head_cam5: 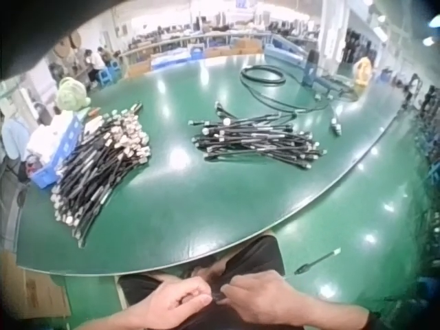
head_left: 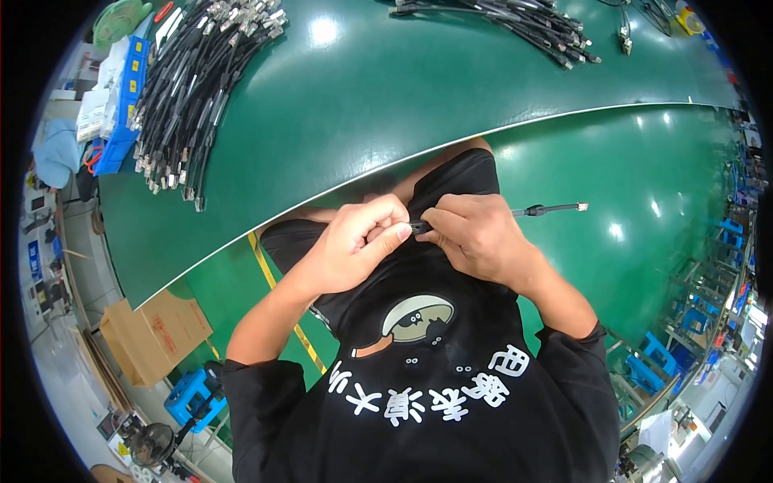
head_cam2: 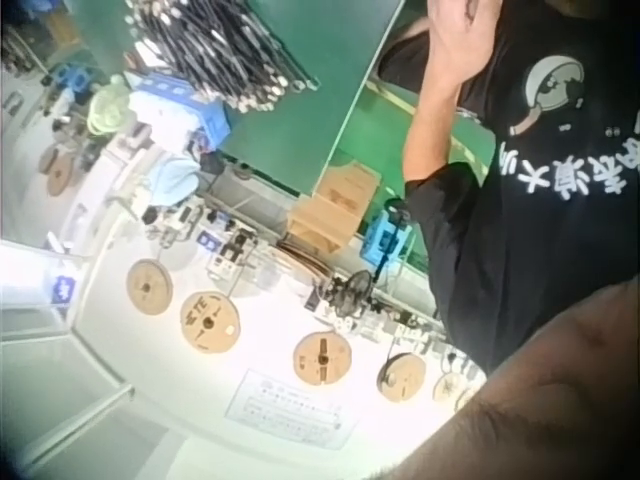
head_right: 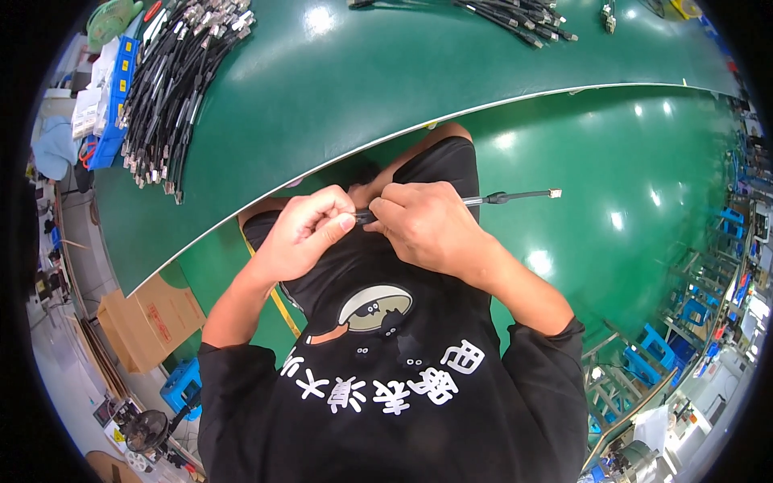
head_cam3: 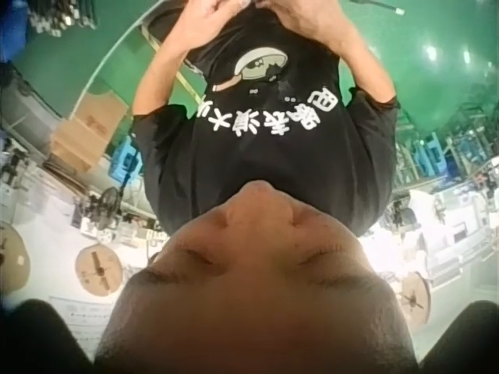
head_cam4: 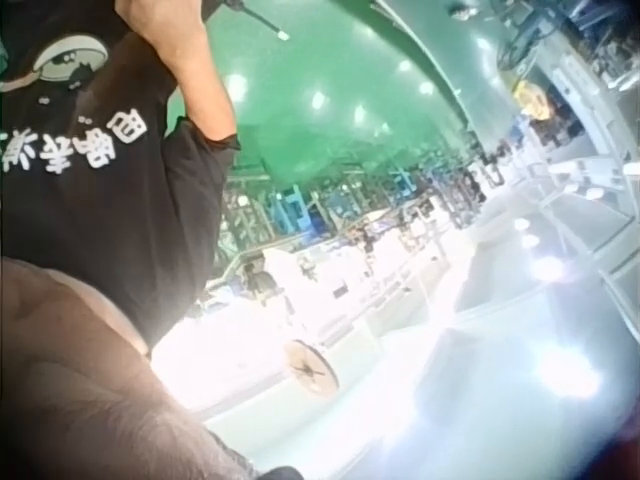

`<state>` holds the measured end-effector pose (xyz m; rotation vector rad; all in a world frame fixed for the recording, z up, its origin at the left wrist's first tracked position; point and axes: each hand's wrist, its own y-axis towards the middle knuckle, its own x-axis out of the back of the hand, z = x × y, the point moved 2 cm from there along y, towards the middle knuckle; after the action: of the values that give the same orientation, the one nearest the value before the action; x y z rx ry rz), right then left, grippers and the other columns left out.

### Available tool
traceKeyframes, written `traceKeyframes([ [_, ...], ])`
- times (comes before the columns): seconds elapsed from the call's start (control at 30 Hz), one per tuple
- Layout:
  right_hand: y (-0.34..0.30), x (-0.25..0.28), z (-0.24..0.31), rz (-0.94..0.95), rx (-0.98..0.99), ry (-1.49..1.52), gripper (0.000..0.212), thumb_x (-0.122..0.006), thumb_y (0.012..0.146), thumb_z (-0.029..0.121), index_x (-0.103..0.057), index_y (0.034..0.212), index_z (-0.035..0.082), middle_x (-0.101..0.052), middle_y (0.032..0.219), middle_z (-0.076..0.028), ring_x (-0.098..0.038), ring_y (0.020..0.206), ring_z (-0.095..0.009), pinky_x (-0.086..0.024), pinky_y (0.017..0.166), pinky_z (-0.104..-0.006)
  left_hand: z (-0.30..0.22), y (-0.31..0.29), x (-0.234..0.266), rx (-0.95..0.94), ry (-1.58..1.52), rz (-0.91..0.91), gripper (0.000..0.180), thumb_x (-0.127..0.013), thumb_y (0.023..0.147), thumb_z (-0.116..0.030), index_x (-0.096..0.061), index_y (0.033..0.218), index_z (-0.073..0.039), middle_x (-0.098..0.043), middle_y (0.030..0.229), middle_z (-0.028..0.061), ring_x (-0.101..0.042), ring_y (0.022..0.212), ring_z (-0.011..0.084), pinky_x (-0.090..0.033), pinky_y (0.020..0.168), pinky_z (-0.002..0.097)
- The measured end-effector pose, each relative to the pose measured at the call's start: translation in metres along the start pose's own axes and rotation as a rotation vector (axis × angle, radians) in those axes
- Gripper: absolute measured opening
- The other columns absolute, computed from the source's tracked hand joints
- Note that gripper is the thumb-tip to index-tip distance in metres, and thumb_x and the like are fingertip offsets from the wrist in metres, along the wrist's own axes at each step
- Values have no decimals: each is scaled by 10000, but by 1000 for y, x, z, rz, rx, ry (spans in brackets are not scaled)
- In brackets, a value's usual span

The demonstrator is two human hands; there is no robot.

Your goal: The person assembles electrical cable harnesses by attaching connectors to electrical wires by hand, then organizes the finished units on a workbench.

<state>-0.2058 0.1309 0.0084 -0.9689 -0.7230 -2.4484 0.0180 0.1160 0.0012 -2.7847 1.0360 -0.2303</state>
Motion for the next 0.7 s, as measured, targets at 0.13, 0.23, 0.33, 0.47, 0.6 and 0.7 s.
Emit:
traceKeyframes([
  [0.13,13,12,-6,-142,96,47,185,-855,824,127,-730,924,33,-632,821,-86,-621,677,-274,-505,591,-383,16,9,0,54,-155,39,156,-655,1076,-187,-607,1045,-42,-497,777,-55,-429,690,55,-367,619,258],
  [0.23,10,33,-4,-241,-142,189,144,-837,852,45,-761,971,14,-675,922,-81,-655,722,-205,-492,610,-332,32,16,-1,-76,-325,-14,473,-673,1067,-301,-521,1408,-11,-625,1194,74,-601,1080,154,-492,960,308],
  [0.33,-1,55,-8,-248,-330,478,109,-791,926,13,-757,1023,-23,-693,985,-81,-672,789,-138,-530,647,-289,18,26,-21,-268,307,-53,650,-732,1002,-308,-456,1509,-10,-539,1455,209,-579,1337,347,-473,1113,396],
  [0.47,-12,67,-15,-430,-454,778,67,-728,977,-3,-736,1027,-46,-704,984,-100,-669,771,-134,-547,666,-267,16,34,-33,-266,282,-79,104,-602,1059,-69,-654,1076,19,-671,870,114,-691,792,268,-551,753,384],
  [0.6,-40,90,-43,-811,-580,771,186,-697,1037,156,-718,1023,-28,-656,752,-25,-607,676,-113,-482,663,-277,23,31,-27,-327,435,-48,148,-603,1073,-112,-642,1043,28,-670,888,130,-696,805,265,-553,748,369],
  [0.7,-63,101,-62,-787,-596,866,172,-744,1003,135,-716,1091,-10,-672,840,-29,-624,751,-122,-499,713,-275,18,25,-23,-284,337,-38,160,-651,1046,-135,-644,1089,19,-658,899,173,-651,804,388,-537,753,431],
])
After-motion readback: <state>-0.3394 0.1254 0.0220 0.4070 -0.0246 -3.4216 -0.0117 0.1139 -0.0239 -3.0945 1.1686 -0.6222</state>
